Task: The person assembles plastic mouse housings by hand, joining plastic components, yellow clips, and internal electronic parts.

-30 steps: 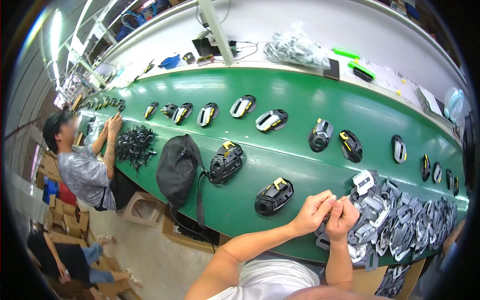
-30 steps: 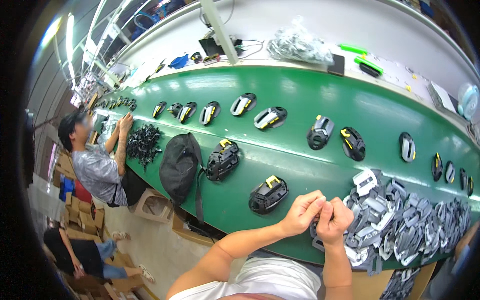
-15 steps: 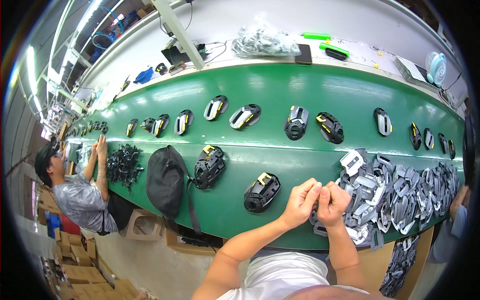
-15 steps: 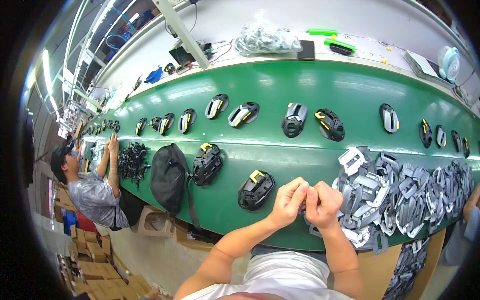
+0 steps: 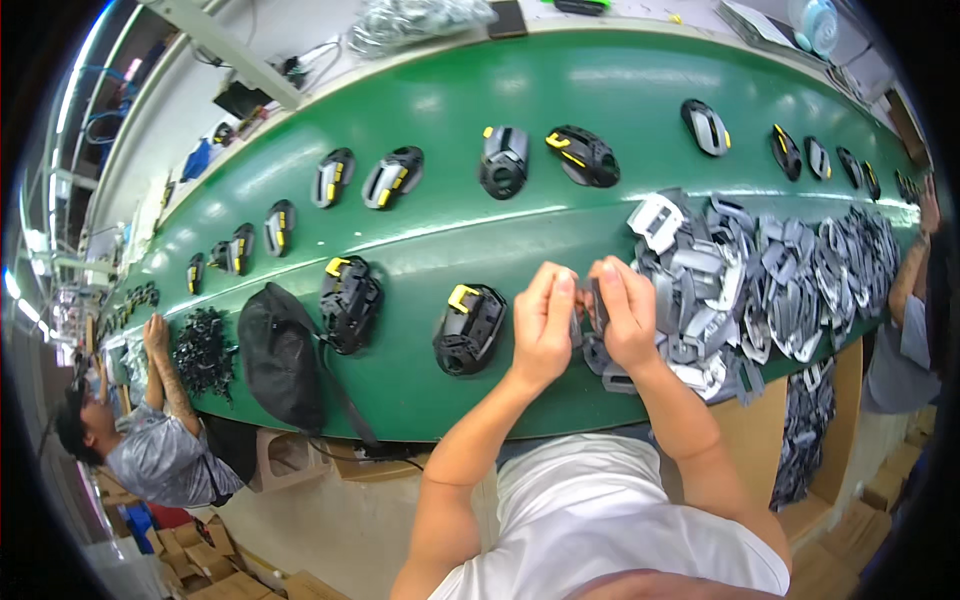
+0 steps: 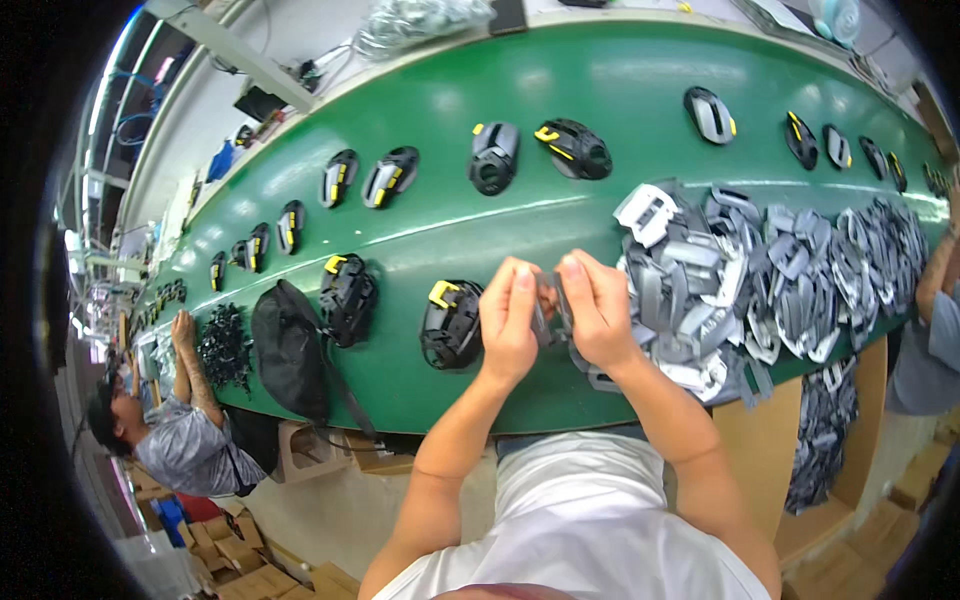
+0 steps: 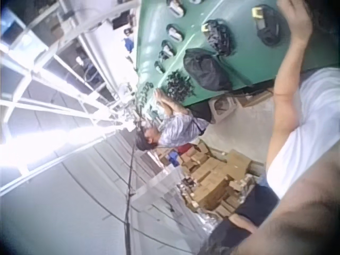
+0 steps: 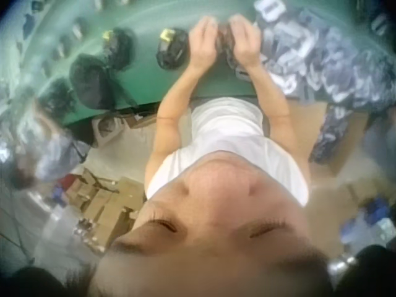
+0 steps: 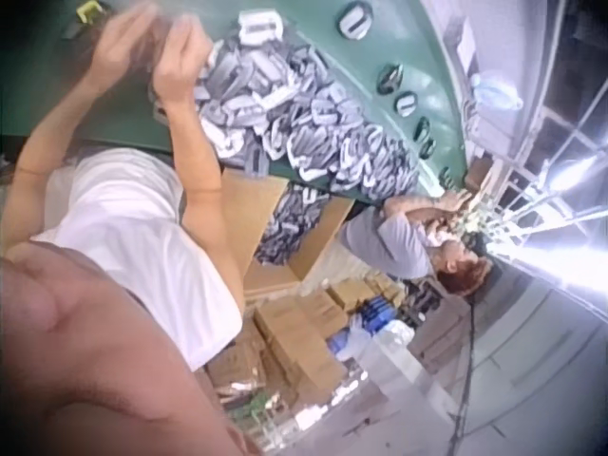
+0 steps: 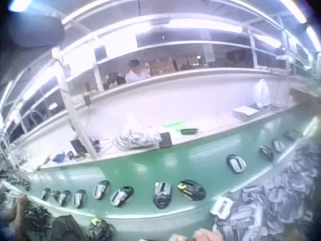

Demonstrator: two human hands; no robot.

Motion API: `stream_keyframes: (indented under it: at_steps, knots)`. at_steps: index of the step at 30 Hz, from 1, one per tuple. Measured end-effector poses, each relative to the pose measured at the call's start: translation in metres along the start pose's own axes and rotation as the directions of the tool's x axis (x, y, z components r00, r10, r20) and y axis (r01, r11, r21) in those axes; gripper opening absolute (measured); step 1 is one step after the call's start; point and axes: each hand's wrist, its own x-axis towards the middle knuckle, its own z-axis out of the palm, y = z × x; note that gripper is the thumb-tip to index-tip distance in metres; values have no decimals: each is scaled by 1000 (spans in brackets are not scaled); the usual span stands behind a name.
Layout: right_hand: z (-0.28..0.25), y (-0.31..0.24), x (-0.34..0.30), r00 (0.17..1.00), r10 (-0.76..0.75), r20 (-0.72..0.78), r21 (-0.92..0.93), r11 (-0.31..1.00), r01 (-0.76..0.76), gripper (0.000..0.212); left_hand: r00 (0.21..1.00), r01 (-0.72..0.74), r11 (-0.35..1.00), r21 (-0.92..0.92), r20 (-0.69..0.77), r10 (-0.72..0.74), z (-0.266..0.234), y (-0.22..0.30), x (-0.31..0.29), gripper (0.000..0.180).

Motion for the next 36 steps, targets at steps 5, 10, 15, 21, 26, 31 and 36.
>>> stream_keyframes:
  at_steps: [5, 10, 15, 21, 26, 31, 36]
  knots:
    - [-4, 4, 1, 998, 66, 24, 125, 990, -68, 34, 1000, 0, 998, -57, 8, 1, 3, -13, 4, 25]
    - [0, 4, -4, 997, 73, 13, 123, 990, -74, 34, 998, -57, 998, -29, 6, 57, 1, -15, -2, 25]
    - [0, 6, -6, 999, 49, 8, 16, 999, -50, 32, 992, -121, 987, 109, -26, 124, 3, -15, -2, 20]
    - [4, 6, -6, 999, -37, -12, -69, 997, 37, 30, 976, -198, 946, 256, -35, 213, 0, -19, -1, 15]
    - [5, 9, -7, 1000, -16, -23, -66, 998, 14, 31, 973, -216, 952, 215, -27, 227, 0, -23, 1, 18]
    - [6, 5, -7, 1000, -2, -30, -59, 998, 0, 32, 978, -202, 969, 143, -28, 208, 0, -21, 3, 24]
    - [8, 6, -6, 997, 39, -64, -21, 999, -41, 33, 968, -242, 958, 151, -26, 249, 1, -23, 2, 25]
